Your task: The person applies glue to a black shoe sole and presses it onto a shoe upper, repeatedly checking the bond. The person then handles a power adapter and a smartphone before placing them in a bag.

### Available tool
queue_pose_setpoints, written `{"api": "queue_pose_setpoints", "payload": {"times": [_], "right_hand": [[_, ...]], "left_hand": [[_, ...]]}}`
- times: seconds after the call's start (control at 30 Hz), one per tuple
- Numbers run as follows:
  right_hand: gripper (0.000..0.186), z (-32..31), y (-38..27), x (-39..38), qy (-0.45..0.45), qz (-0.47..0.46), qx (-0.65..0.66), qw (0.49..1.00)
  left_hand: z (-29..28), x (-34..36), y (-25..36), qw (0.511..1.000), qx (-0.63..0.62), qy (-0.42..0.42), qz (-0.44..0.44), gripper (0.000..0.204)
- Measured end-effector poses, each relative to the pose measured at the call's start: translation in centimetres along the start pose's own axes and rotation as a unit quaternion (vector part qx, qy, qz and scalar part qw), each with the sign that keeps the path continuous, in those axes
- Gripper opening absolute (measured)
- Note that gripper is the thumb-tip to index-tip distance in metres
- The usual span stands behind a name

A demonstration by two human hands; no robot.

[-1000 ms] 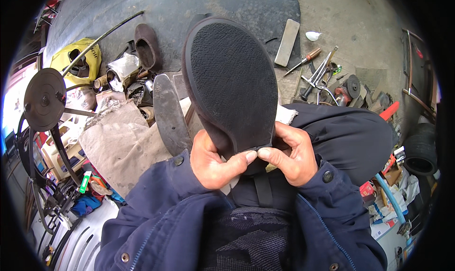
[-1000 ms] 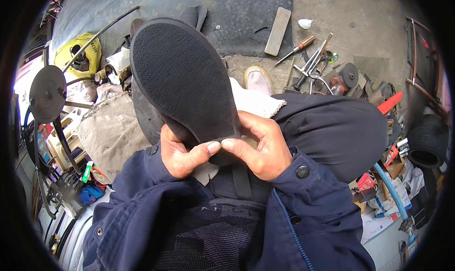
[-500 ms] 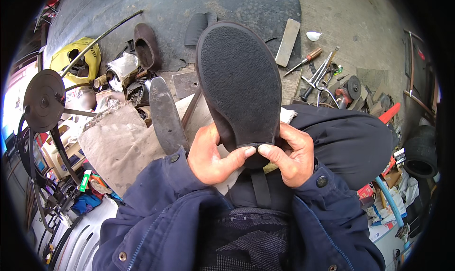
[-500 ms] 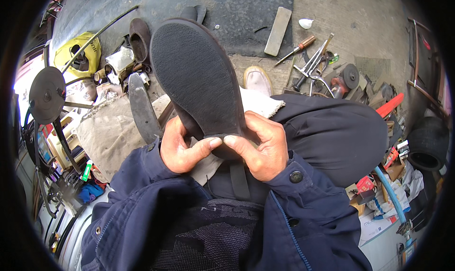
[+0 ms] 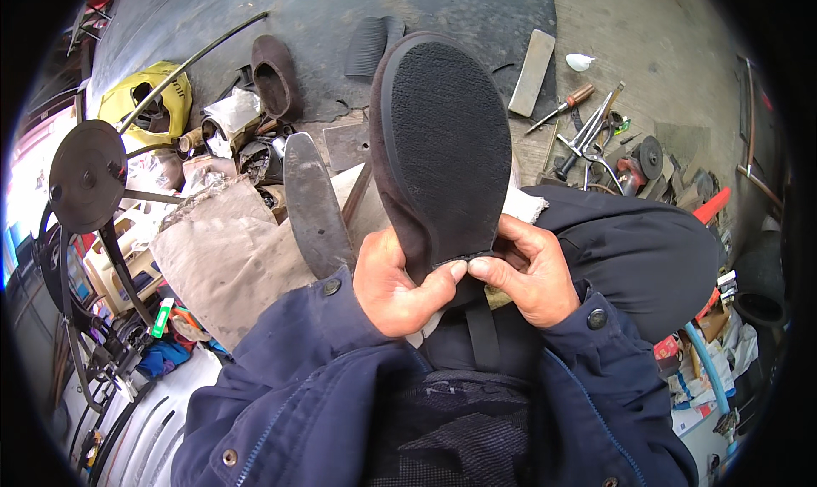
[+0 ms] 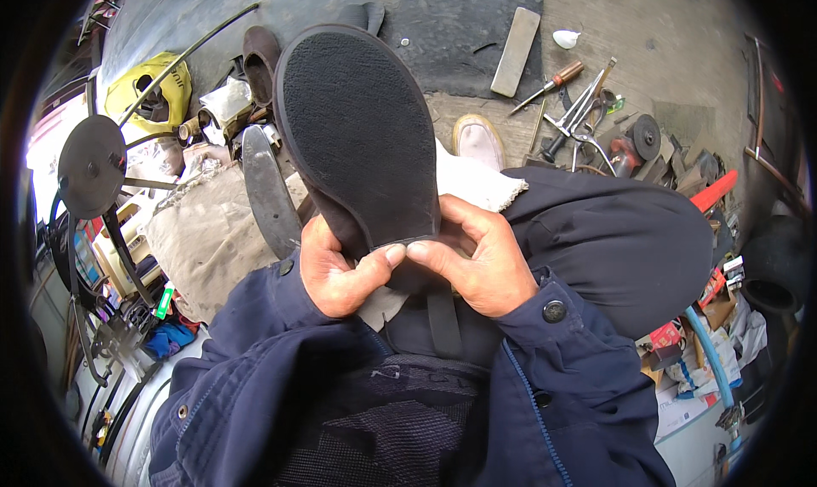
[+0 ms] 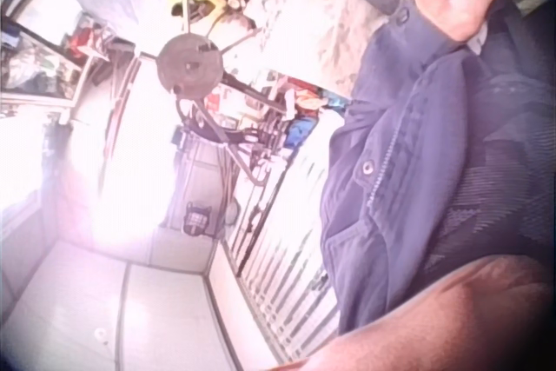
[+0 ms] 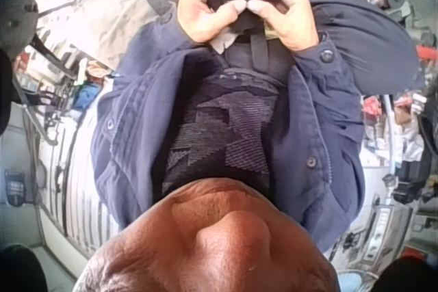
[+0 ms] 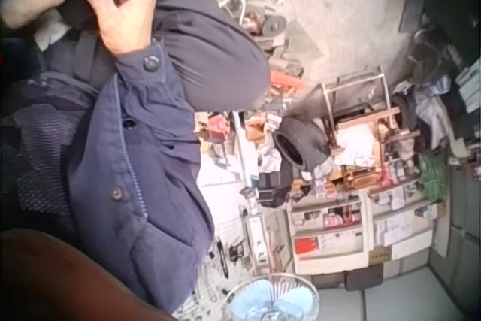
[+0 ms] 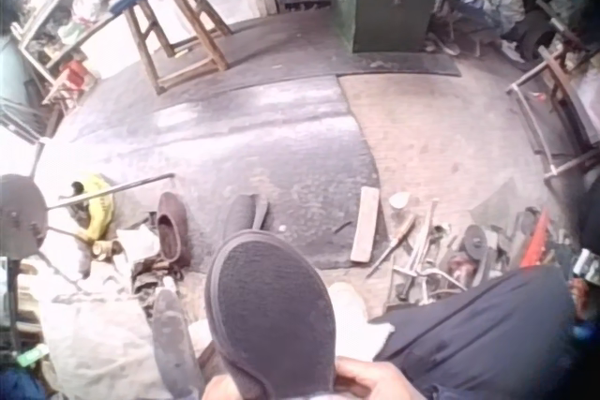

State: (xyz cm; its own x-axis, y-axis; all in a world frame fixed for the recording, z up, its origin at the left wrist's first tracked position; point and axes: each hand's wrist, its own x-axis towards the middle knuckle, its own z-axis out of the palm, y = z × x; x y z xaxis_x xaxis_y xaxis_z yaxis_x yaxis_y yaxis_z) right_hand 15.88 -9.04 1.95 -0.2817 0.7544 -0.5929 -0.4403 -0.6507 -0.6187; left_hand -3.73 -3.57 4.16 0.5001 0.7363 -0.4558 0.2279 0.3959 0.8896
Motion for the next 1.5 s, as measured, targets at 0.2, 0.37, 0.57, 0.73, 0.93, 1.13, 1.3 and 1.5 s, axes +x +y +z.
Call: {"api": "queue_pose_setpoints", "payload": {"times": [0.2,0.37,0.57,0.73,0.93,1.13,1.3,1.5], "right_hand": [[0.029,-0.2,-0.3,-0.4,0.042,-0.054,-0.069,0.995],[0.024,0.1,-0.1,-0.7,0.086,-0.080,-0.090,0.989],[0.024,0.0,0.0,-0.5,0.090,-0.096,-0.136,0.982],[0.024,0.2,0.2,-0.4,0.097,-0.105,-0.130,0.981],[0.027,0.3,-0.2,-0.5,0.080,-0.085,-0.142,0.983],[0.037,-0.1,-0.6,-0.2,0.032,-0.048,-0.152,0.987],[0.040,-0.3,-0.4,-0.4,0.015,-0.053,-0.192,0.980],[0.039,0.0,-0.2,-0.6,0.015,-0.082,-0.220,0.972]], "left_hand": [[-0.4,0.6,-0.5,0.998,-0.019,-0.059,0.002,0.031],[-0.2,1.0,-1.3,0.998,0.004,-0.057,0.018,0.033],[0.1,1.1,-2.1,0.998,-0.043,-0.030,0.034,0.031],[-0.1,0.9,-2.1,0.997,-0.060,-0.039,-0.002,0.028],[0.1,0.5,-2.3,0.989,-0.143,-0.027,-0.032,0.022],[-0.3,0.1,-2.5,0.980,-0.181,-0.049,-0.064,0.023],[-0.6,-0.1,-2.3,0.990,-0.123,-0.059,-0.036,0.024],[-1.1,-0.2,-2.0,0.994,-0.060,-0.093,-0.012,0.029]]}}
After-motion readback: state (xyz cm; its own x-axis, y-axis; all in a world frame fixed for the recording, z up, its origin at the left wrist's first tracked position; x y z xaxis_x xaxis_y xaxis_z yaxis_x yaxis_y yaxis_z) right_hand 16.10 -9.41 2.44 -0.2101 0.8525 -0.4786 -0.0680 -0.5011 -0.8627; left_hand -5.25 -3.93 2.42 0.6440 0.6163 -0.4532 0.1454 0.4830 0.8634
